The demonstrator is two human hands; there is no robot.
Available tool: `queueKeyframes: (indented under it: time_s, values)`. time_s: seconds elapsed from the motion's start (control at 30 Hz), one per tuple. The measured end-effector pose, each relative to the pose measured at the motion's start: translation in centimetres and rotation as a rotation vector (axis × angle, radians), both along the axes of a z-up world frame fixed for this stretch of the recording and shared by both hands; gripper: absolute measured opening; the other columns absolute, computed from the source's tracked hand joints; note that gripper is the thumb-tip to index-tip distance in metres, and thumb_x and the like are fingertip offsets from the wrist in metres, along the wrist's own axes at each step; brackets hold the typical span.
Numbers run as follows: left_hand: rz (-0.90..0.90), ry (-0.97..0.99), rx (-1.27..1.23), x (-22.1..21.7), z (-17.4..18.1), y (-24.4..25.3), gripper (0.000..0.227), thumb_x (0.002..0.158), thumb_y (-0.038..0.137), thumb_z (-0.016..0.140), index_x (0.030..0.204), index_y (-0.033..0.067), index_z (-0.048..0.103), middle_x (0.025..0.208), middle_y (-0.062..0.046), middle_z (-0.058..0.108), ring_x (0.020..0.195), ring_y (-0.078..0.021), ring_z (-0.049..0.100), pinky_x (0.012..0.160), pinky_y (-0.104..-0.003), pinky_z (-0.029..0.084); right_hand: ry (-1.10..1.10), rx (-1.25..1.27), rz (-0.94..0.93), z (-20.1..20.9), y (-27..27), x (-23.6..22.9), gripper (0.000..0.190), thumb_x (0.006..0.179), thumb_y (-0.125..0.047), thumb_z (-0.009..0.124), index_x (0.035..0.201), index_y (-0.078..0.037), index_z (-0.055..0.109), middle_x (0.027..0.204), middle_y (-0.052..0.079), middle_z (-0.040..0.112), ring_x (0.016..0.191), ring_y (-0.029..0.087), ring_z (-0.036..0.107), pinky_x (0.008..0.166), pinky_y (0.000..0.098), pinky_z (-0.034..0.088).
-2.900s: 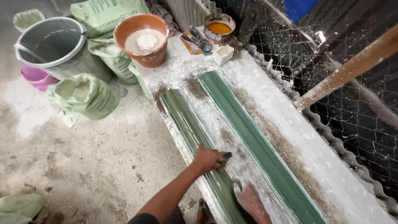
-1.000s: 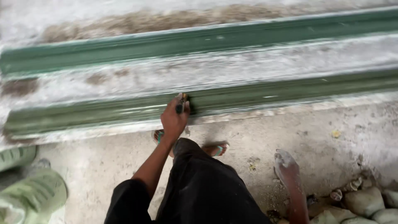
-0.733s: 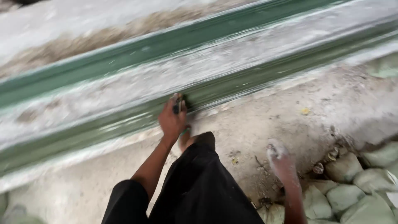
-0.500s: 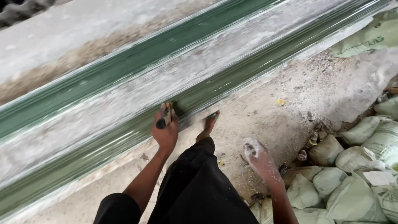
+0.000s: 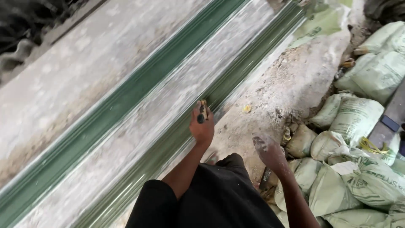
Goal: Mixing gypsum plaster and applying a release agent to molds for casting.
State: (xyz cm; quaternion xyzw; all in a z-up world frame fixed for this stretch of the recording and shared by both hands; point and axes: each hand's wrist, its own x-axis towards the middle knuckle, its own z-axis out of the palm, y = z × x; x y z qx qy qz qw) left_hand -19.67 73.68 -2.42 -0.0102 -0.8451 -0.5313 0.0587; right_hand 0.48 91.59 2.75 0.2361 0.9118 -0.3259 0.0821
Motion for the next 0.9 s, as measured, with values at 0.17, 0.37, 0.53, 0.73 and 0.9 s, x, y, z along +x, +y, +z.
queueKeyframes:
  time_s: [0.17,0.37,0.53,0.73,0.9]
  values:
    - [-0.027,0.081,-0.078,-3.1,-1.3,11.8,0.041,0.090,0.017,0.073,0.129,0.0084,0.064,0.114,-0.019,0.070,0.088,-0.0417,0.071,0.073,-0.048,0.059,0.095,0.084,-0.050,-0.9,8.9,-4.5,0.022,0.095,-0.009,0.062,0.114,-0.002,0.071,0.113,0.017,0.075,0.103,0.031,0.073,0.091,0.0390,0.058]
    - [-0.028,0.070,-0.078,-7.0,-2.2,27.0,0.040,0.089,0.017,0.071,0.127,0.0124,0.061,0.110,-0.016,0.070,0.087,-0.0394,0.072,0.071,-0.048,0.059,0.127,-0.142,-0.166,-3.9,22.2,-10.0,0.027,0.092,-0.013,0.064,0.118,-0.004,0.070,0.110,0.015,0.076,0.100,0.027,0.075,0.086,0.0369,0.058]
    - [0.021,0.079,-0.142,-10.6,-2.7,40.8,0.039,0.092,0.019,0.070,0.130,0.0135,0.060,0.116,-0.014,0.068,0.089,-0.0378,0.070,0.070,-0.046,0.058,0.073,-0.225,-0.080,-7.0,33.9,-12.8,0.029,0.095,-0.017,0.065,0.121,-0.006,0.068,0.104,0.014,0.078,0.093,0.024,0.077,0.080,0.0373,0.061]
    - [0.036,0.062,-0.135,-15.1,-3.2,56.2,0.034,0.096,0.023,0.067,0.129,0.0204,0.062,0.122,-0.010,0.071,0.093,-0.0309,0.072,0.070,-0.041,0.059,-0.187,-0.300,-0.136,-8.4,46.3,-13.4,0.033,0.098,-0.019,0.063,0.129,-0.012,0.065,0.112,0.011,0.076,0.096,0.022,0.076,0.076,0.0329,0.063]
    - [-0.015,-0.106,-0.067,-18.5,-4.8,64.9,0.040,0.096,0.026,0.067,0.136,0.0207,0.062,0.121,-0.009,0.072,0.100,-0.0309,0.074,0.077,-0.041,0.059,-0.115,-0.418,-0.108,-7.3,52.4,-16.4,0.035,0.097,-0.013,0.061,0.131,-0.010,0.063,0.112,0.011,0.077,0.098,0.020,0.074,0.078,0.0334,0.061]
